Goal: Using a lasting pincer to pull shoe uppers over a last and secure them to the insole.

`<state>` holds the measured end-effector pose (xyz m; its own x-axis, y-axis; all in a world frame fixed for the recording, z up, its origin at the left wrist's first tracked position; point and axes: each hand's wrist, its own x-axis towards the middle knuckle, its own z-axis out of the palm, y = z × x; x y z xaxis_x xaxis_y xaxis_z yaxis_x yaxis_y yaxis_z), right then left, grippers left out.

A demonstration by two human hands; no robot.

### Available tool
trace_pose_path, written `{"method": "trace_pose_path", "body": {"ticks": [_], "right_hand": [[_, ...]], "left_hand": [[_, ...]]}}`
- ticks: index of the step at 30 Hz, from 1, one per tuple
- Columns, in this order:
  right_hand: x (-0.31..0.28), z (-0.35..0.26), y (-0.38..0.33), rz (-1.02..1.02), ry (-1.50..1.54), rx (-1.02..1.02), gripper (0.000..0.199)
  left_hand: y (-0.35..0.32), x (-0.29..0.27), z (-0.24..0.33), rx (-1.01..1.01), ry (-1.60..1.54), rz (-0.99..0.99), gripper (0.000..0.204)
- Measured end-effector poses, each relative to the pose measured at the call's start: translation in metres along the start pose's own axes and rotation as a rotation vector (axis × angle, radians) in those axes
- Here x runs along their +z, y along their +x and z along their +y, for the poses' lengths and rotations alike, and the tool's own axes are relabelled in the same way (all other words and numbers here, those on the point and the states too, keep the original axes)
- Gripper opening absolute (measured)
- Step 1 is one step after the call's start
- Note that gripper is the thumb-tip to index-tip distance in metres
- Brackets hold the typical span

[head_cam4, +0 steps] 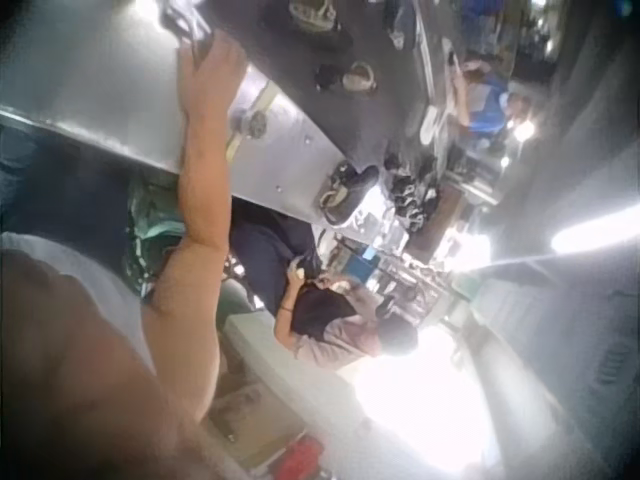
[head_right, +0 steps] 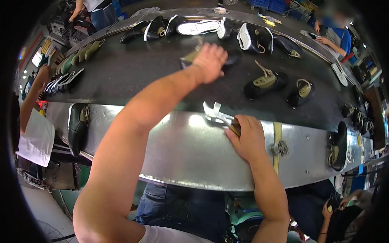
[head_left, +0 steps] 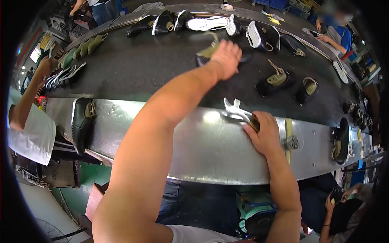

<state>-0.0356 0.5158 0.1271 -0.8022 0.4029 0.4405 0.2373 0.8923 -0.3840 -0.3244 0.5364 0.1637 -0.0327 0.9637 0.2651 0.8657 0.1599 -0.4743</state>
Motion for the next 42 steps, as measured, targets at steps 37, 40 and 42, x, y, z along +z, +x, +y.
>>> {"method": "trace_pose_path", "body": {"ticks": [37,40,42], "right_hand": [[0.004,-0.010,0.015,-0.113,0.019,0.083,0.055],[0.008,-0.008,0.012,-0.113,-0.005,0.134,0.054],[0.013,-0.011,0.011,-0.104,0.036,0.136,0.053]], "left_hand": [[0.073,0.162,-0.176,-0.784,-0.507,-0.385,0.088],[0.008,0.132,-0.154,-0.625,-0.485,-0.436,0.087],[-0.051,0.078,-0.151,-0.619,-0.532,-0.503,0.082]]}}
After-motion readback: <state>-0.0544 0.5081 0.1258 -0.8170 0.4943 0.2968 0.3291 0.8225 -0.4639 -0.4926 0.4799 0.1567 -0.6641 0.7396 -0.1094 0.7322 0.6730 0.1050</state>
